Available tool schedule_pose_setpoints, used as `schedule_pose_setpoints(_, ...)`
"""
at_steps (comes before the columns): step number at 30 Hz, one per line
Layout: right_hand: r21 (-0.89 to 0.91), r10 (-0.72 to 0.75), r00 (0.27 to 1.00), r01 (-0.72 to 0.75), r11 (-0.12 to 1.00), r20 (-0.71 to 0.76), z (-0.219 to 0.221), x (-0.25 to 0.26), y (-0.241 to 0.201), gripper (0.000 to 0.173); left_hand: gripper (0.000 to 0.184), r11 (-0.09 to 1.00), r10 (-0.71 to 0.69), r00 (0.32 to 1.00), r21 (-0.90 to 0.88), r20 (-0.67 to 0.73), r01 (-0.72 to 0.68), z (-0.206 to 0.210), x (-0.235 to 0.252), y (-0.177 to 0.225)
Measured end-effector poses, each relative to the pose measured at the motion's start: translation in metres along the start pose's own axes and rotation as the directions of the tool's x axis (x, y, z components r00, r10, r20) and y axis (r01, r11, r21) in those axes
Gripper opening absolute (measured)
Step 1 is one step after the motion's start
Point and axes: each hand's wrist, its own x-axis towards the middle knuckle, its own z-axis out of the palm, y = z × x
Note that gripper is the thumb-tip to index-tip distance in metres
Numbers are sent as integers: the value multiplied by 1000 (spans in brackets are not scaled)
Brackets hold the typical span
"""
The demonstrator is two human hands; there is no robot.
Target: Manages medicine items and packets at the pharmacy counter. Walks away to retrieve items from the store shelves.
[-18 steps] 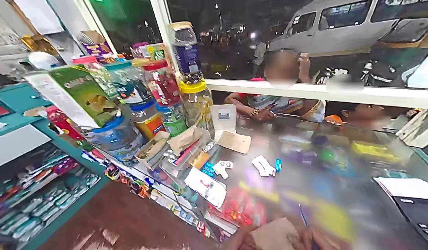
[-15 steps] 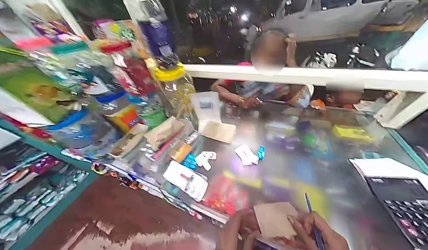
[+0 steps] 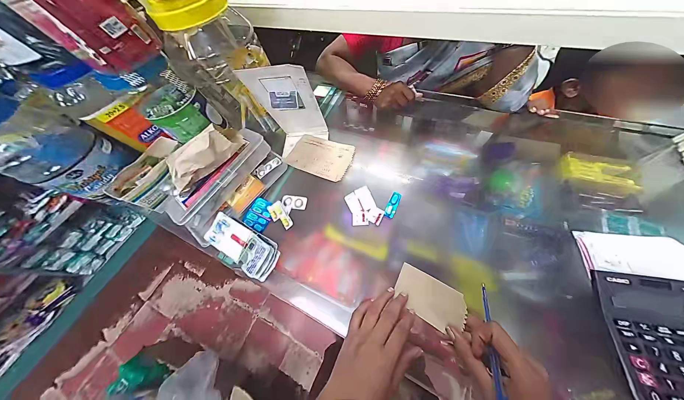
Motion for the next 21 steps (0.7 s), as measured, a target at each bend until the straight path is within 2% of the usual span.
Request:
schedule_pose_setpoints(8, 27, -89, 984, 94, 995, -153, -2, 11, 2, 23, 30, 995, 86, 992, 61, -94, -80, 4, 13, -15)
schedule_pose_setpoints(10, 37, -102, 987, 107, 994, -125, -5, 14, -7, 23, 29, 993, 114, 989, 14, -89, -114, 3, 17, -18)
schedule_pose_setpoints(13, 219, -131, 991, 133, 966, -27, -5, 25, -21, 28, 26, 983, 129, 990, -126, -49, -134, -2, 19, -27)
schedule_pose_setpoints(15, 434, -133, 991, 118, 893, 5, -4, 34, -31, 43, 23, 963, 119, 993, -242, -11, -118, -7, 21, -30)
schedule_pose_setpoints(18, 782, -82, 996, 29, 623, 29, -3, 48, -50, 69, 25, 949, 123, 992, -294, 4, -117, -6, 22, -33)
schedule_pose_setpoints(21, 887, -60, 994, -53, 458, 90, -7, 52, -61, 83, 26, 935, 120, 993, -337, 18, -107, -8, 24, -35)
